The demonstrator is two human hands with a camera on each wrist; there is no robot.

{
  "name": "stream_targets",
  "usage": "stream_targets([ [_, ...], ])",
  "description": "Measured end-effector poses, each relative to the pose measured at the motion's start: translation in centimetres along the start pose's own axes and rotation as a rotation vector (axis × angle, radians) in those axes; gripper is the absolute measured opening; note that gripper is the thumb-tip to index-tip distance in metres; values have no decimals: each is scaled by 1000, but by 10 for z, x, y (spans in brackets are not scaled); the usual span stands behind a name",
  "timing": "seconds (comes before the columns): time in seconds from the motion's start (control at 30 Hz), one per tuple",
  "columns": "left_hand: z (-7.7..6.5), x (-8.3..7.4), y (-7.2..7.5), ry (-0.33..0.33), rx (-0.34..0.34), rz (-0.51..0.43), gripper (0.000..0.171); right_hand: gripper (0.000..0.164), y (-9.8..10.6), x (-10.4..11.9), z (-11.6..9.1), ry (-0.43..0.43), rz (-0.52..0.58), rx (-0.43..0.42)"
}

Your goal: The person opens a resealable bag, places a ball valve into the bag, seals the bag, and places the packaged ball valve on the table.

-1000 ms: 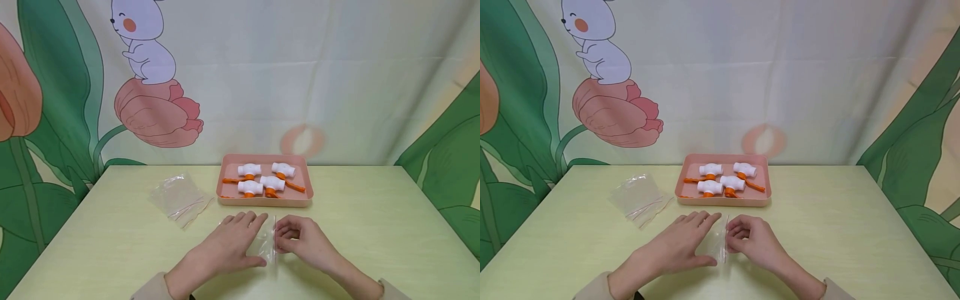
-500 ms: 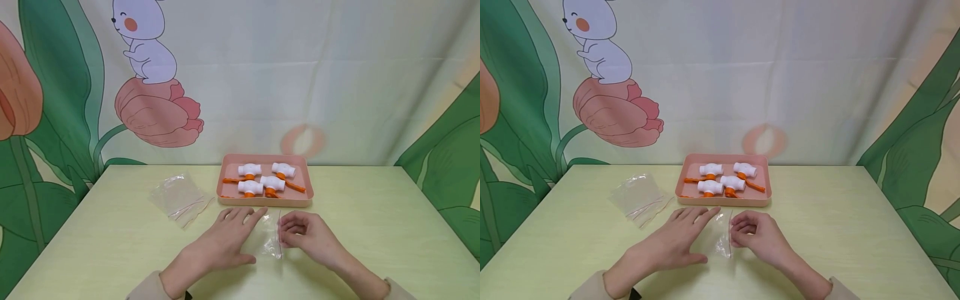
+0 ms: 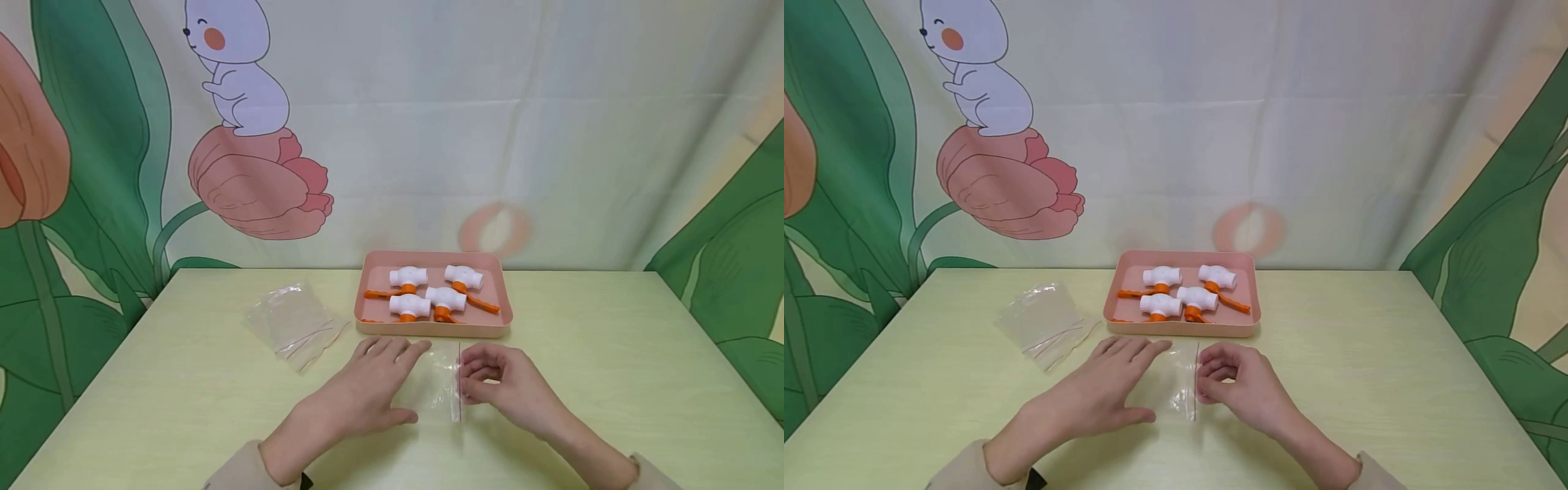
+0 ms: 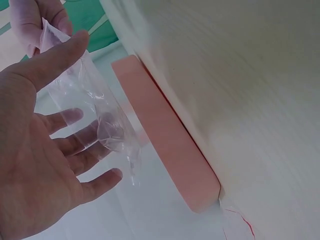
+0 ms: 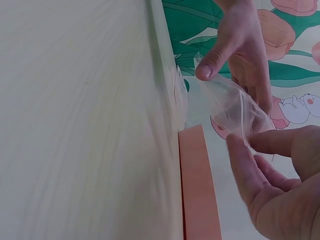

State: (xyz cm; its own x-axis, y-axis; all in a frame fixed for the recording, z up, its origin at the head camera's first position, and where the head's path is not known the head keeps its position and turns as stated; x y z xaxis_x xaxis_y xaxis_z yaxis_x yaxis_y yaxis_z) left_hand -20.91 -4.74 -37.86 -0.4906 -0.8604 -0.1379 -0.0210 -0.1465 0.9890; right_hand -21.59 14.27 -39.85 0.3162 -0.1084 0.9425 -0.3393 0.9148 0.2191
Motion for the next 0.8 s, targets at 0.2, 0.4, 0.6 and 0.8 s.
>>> stream_targets([
  [0.2,-1,1,-1,15,-13,16,92,24,4,2,-1,45,-182,-55],
  [0.4,-1,-1,0,24,-34,55,92,17,2,4,-1,32,-145,-29],
  [0.6,-2,-3,-1,33,-30,76,93,20,0,-1,-1,-34,-79,-49],
  [0.8,-3,-4,-2,24,-45,69,92,24,-4,0,-1,-10,9,-7],
])
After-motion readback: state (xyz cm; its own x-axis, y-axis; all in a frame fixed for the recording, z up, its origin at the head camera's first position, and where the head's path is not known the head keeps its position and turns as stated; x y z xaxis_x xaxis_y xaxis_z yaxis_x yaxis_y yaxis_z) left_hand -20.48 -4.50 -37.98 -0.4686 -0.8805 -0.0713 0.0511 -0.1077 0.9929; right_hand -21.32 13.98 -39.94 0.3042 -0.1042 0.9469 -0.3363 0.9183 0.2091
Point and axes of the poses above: each hand's wrist, its own z-axis towards the middle knuckle, its own y-axis out of the back of the hand, x = y × z, the point moved 6 cm from there along z, towards the middle knuckle, and after that the axes turned 14 degrees about y, right-handed, at the moved point
